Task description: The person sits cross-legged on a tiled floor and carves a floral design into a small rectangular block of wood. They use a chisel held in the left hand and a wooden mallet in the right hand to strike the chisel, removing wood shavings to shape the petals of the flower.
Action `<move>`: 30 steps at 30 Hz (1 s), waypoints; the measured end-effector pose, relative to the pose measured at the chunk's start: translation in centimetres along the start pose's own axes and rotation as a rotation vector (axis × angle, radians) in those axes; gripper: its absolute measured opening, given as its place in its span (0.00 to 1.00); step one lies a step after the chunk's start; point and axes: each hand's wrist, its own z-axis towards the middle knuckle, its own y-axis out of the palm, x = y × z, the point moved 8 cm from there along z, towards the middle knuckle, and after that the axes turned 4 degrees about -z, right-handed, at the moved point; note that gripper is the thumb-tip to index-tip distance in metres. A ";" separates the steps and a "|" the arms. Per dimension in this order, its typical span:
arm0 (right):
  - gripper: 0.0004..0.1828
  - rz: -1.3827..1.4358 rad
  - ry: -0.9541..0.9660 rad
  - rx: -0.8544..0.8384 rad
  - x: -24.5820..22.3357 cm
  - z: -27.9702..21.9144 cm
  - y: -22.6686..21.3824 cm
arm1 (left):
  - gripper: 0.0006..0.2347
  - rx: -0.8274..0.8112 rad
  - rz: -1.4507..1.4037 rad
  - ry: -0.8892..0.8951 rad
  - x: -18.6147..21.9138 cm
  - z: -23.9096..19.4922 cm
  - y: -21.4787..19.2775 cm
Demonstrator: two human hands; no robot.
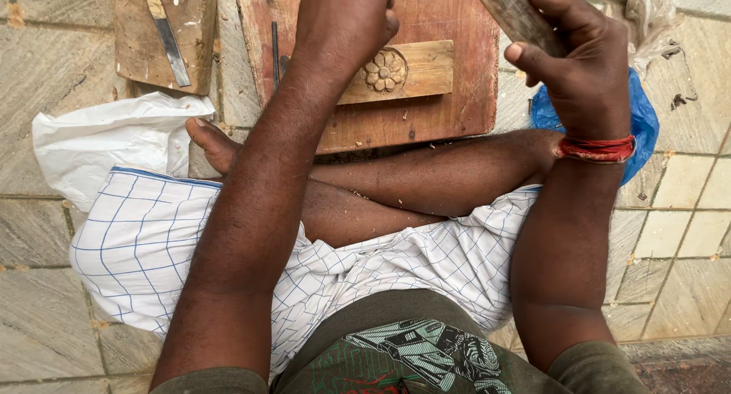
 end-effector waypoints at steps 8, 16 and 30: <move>0.26 0.250 0.024 0.172 3.5 -1.2 -1.5 | 0.05 -0.233 -0.470 -0.421 -3.9 -4.6 -3.7; 0.25 0.261 -0.048 0.155 4.6 -1.6 -1.1 | 0.09 0.177 -0.177 -0.203 -3.7 -5.5 -3.1; 0.09 0.101 -0.291 -0.043 -3.2 -0.9 1.3 | 0.06 0.245 -0.014 -0.084 -2.5 -5.2 -2.2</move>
